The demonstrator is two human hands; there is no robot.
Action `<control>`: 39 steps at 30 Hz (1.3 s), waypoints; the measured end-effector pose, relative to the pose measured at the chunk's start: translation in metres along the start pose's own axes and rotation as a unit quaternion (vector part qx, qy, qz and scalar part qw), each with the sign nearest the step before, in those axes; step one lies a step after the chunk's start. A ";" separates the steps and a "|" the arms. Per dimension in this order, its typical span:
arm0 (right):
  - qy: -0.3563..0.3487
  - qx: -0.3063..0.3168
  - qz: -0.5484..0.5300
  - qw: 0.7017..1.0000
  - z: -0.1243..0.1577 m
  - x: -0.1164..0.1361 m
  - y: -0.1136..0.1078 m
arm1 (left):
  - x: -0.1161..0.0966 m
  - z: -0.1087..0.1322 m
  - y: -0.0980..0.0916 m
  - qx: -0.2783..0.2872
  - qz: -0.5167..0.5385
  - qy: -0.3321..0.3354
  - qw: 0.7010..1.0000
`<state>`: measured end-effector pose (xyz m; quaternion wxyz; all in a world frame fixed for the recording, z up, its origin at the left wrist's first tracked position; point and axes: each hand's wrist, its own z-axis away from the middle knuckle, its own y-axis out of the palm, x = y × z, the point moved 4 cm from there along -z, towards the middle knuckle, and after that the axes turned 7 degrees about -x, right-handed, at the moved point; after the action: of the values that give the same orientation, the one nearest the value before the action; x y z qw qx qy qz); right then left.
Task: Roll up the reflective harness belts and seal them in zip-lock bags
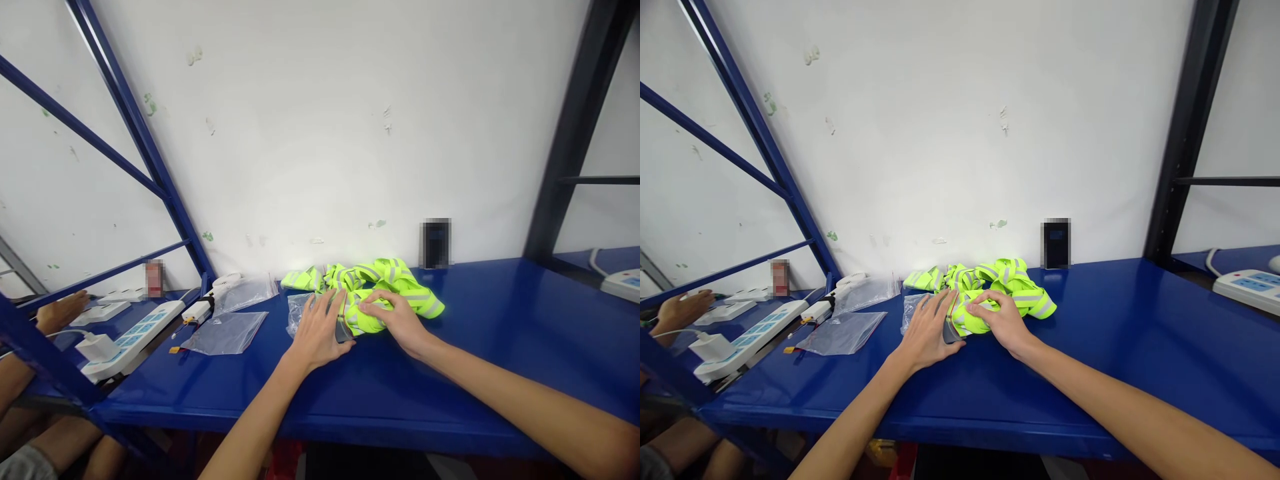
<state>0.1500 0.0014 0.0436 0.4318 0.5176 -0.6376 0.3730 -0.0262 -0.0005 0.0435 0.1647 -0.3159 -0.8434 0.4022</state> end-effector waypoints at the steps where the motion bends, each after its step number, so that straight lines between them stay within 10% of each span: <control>1: -0.017 -0.001 0.009 1.000 -0.001 0.000 -0.001 | 0.000 -0.001 -0.001 0.007 0.006 -0.002 1.000; 15: -0.207 0.092 0.084 0.970 0.011 0.013 0.003 | -0.006 -0.017 -0.019 0.065 0.112 -0.023 0.991; 39: -0.136 0.004 0.126 0.983 0.011 0.005 0.007 | -0.023 -0.020 -0.003 -0.074 0.108 -0.050 0.990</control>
<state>0.1405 -0.0094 0.0442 0.2884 0.4804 -0.7491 0.3534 0.0008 -0.0059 0.0579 0.0540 -0.3961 -0.8389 0.3692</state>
